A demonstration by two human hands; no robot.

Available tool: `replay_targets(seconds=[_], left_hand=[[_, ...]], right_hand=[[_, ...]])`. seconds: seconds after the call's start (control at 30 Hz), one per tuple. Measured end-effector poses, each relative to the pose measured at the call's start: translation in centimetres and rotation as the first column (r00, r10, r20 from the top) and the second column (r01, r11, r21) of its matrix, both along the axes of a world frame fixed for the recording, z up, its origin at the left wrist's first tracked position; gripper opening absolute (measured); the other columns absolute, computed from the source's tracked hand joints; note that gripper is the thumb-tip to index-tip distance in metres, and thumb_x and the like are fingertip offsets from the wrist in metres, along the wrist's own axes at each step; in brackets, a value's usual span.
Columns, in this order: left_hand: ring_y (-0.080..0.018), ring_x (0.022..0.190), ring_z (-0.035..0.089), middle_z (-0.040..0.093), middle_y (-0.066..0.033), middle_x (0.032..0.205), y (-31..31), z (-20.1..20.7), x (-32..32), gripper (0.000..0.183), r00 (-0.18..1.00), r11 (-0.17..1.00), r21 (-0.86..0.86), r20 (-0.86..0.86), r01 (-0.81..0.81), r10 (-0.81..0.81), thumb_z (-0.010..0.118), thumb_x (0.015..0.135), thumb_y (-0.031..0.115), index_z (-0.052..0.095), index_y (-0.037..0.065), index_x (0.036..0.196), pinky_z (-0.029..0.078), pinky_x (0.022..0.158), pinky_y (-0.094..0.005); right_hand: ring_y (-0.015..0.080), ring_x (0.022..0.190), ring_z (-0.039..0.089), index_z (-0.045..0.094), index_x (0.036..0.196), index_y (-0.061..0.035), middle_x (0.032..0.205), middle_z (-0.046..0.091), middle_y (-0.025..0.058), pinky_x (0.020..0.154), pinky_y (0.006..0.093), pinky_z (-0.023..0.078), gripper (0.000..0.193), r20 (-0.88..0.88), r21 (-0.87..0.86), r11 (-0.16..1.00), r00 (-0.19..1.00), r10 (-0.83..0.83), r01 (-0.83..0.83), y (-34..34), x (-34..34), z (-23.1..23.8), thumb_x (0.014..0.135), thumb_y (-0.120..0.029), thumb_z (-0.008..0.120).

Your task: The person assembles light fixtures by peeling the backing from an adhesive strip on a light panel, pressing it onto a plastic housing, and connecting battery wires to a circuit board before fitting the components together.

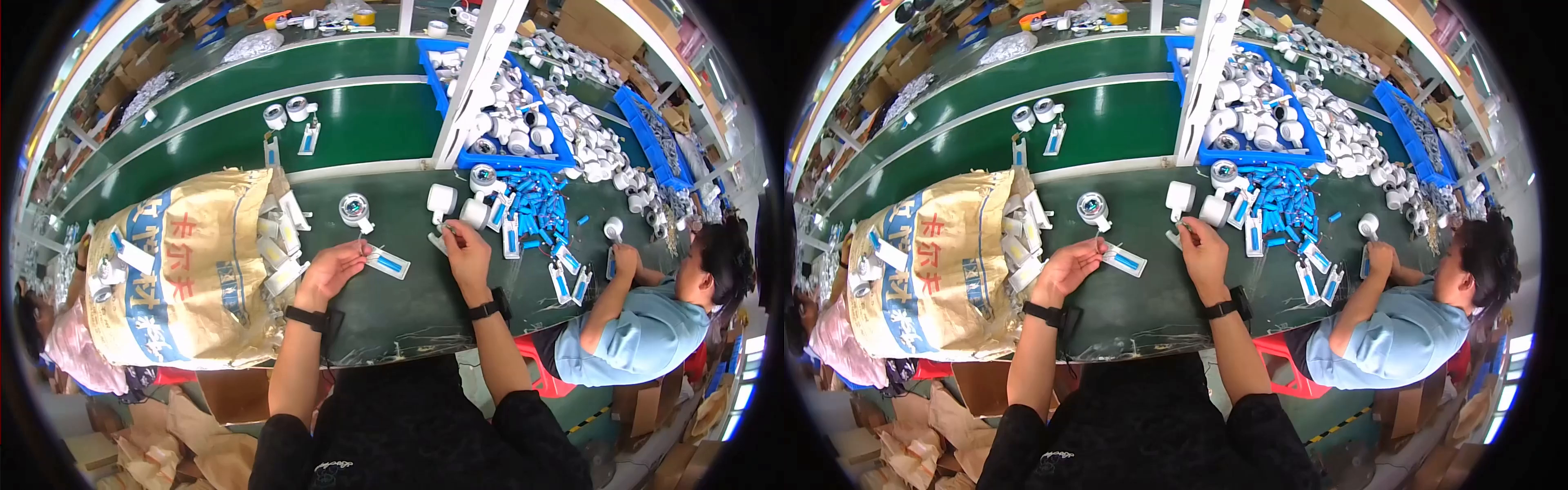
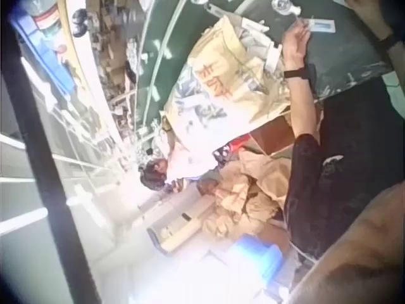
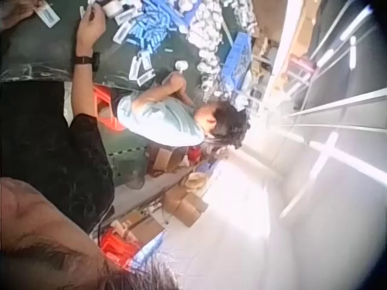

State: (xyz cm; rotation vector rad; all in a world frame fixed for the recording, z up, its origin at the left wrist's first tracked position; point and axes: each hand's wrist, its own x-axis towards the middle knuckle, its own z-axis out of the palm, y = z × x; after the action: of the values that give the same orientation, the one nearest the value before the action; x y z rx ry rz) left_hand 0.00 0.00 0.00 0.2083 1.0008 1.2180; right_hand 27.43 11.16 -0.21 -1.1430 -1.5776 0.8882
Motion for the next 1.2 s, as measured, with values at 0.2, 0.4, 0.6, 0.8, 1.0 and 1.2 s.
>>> replay_targets(seconds=[0.2, 0.4, 0.6, 0.8, 1.0, 1.2], left_hand=[[-0.0113, 0.092, 0.069, 0.075, -0.0037, 0.104, 0.0, 0.3, -0.4, 0.028, 0.999, 0.999, -0.002, -0.011, 0.037, -0.037, 0.071, 0.093, 0.015, 0.069, 0.001, 0.118, 0.055, 0.085, -0.0243], [-0.0113, 0.088, 0.069, 0.075, -0.0042, 0.103, 0.0, 0.1, -0.6, 0.03, 0.999, 0.998, -0.049, -0.032, 0.037, -0.039, 0.069, 0.095, 0.014, 0.068, 0.0, 0.121, 0.057, 0.083, -0.0258], [-0.0127, 0.089, 0.069, 0.074, -0.0049, 0.103, 0.6, 0.4, -0.5, 0.034, 0.997, 0.995, -0.078, -0.044, 0.06, -0.064, 0.071, 0.092, 0.01, 0.066, -0.001, 0.124, 0.057, 0.084, -0.0261], [-0.0157, 0.091, 0.071, 0.074, -0.0075, 0.107, 0.2, -0.9, -1.8, 0.036, 0.995, 0.993, -0.106, -0.077, 0.052, -0.061, 0.069, 0.092, 0.01, 0.065, -0.001, 0.126, 0.059, 0.085, -0.0282], [-0.0192, 0.093, 0.07, 0.072, -0.0109, 0.11, 0.7, -0.4, -1.9, 0.039, 0.996, 0.991, -0.121, -0.058, 0.059, -0.067, 0.065, 0.093, 0.006, 0.061, -0.004, 0.131, 0.06, 0.088, -0.029], [-0.017, 0.088, 0.072, 0.074, -0.0102, 0.109, 0.8, 0.1, -1.4, 0.039, 0.996, 0.991, -0.134, -0.088, 0.023, -0.035, 0.065, 0.092, 0.007, 0.062, -0.003, 0.13, 0.061, 0.083, -0.0277]], right_hand=[[0.0131, 0.069, 0.068, 0.074, 0.106, -0.004, 0.085, 0.073, 0.0089, 0.065, 0.0271, 0.053, 0.019, 0.192, 0.15, 0.987, 0.977, -0.095, 0.066, 0.1, -0.5, 1.4, 0.089, -0.012, 0.078], [0.0127, 0.067, 0.066, 0.072, 0.101, -0.003, 0.08, 0.07, 0.0084, 0.063, 0.0272, 0.052, 0.013, 0.107, 0.197, 0.98, 0.993, -0.054, 0.032, 0.6, -0.8, 1.2, 0.09, -0.008, 0.076], [0.0251, 0.07, 0.068, 0.068, 0.094, -0.0042, 0.084, 0.068, 0.0119, 0.065, 0.0337, 0.054, 0.007, 0.02, 0.101, 0.995, 1.0, 0.01, -0.012, 0.6, -0.9, 0.2, 0.089, -0.005, 0.072], [0.0266, 0.071, 0.069, 0.067, 0.094, -0.0056, 0.086, 0.068, 0.0115, 0.063, 0.034, 0.055, 0.008, 0.031, 0.195, 0.98, 0.999, 0.025, -0.03, 0.9, -0.9, -0.3, 0.087, -0.002, 0.07], [0.0332, 0.074, 0.067, 0.064, 0.093, -0.0066, 0.086, 0.067, 0.012, 0.063, 0.0395, 0.054, 0.007, -0.001, 0.193, 0.981, 1.0, 0.031, -0.03, 0.9, -0.1, 0.0, 0.088, -0.004, 0.068], [0.0341, 0.073, 0.066, 0.063, 0.092, -0.0068, 0.085, 0.066, 0.0121, 0.062, 0.0413, 0.053, 0.006, -0.014, 0.192, 0.98, 0.999, 0.051, -0.047, 1.0, -0.1, 0.2, 0.089, -0.004, 0.067]])
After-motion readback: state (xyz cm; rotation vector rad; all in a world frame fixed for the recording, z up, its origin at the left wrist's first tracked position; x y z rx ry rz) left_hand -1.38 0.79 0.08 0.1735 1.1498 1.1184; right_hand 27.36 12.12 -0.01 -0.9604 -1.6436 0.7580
